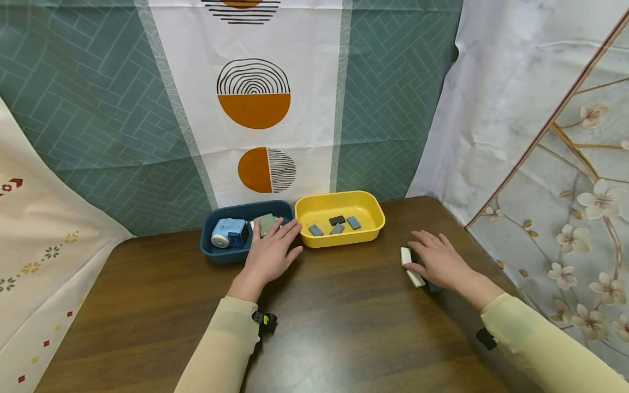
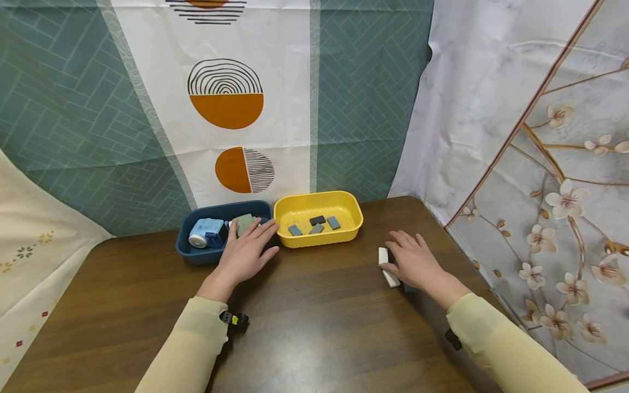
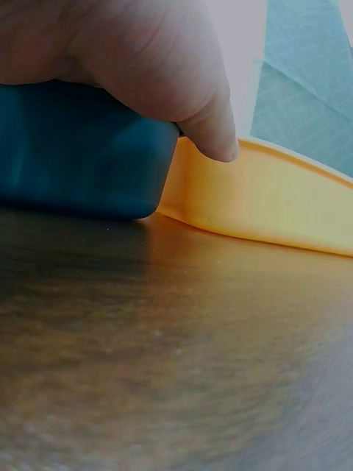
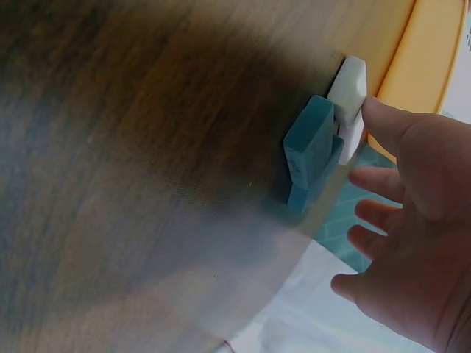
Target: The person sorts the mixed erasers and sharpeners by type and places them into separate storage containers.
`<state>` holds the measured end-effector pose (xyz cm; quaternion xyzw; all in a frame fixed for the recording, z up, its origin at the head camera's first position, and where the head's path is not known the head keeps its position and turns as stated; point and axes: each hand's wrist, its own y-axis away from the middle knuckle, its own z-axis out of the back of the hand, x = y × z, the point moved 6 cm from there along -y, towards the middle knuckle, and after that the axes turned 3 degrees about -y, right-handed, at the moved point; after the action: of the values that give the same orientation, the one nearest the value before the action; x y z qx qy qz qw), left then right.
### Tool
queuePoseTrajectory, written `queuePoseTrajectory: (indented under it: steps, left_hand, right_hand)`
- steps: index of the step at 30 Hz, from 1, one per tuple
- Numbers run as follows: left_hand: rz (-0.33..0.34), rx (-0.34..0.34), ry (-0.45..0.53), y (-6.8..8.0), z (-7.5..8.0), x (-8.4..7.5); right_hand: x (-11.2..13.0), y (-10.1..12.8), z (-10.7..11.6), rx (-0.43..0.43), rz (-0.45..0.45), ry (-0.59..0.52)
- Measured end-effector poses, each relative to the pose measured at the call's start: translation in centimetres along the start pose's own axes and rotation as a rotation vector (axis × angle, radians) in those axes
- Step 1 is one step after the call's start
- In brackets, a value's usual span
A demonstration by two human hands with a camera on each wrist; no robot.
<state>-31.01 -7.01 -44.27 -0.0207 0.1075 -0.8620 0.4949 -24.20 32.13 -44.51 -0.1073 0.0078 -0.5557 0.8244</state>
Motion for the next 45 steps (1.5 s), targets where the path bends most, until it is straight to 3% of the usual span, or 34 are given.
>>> queuePoseTrajectory:
  steps: [17, 33, 45]
  left_hand:
    - [-0.002, -0.007, -0.008, -0.2, 0.0, 0.0]
    - [-0.001, -0.004, -0.005, -0.1, 0.1, 0.0]
    - [-0.001, -0.005, 0.002, 0.0, 0.0, 0.0]
  right_hand:
    - [1.1, -0.6, 0.9, 0.078, -0.031, 0.028]
    - [1.6, -1.3, 1.4, 0.030, 0.003, 0.019]
    - [2.8, -2.1, 4.0, -0.015, 0.012, -0.001]
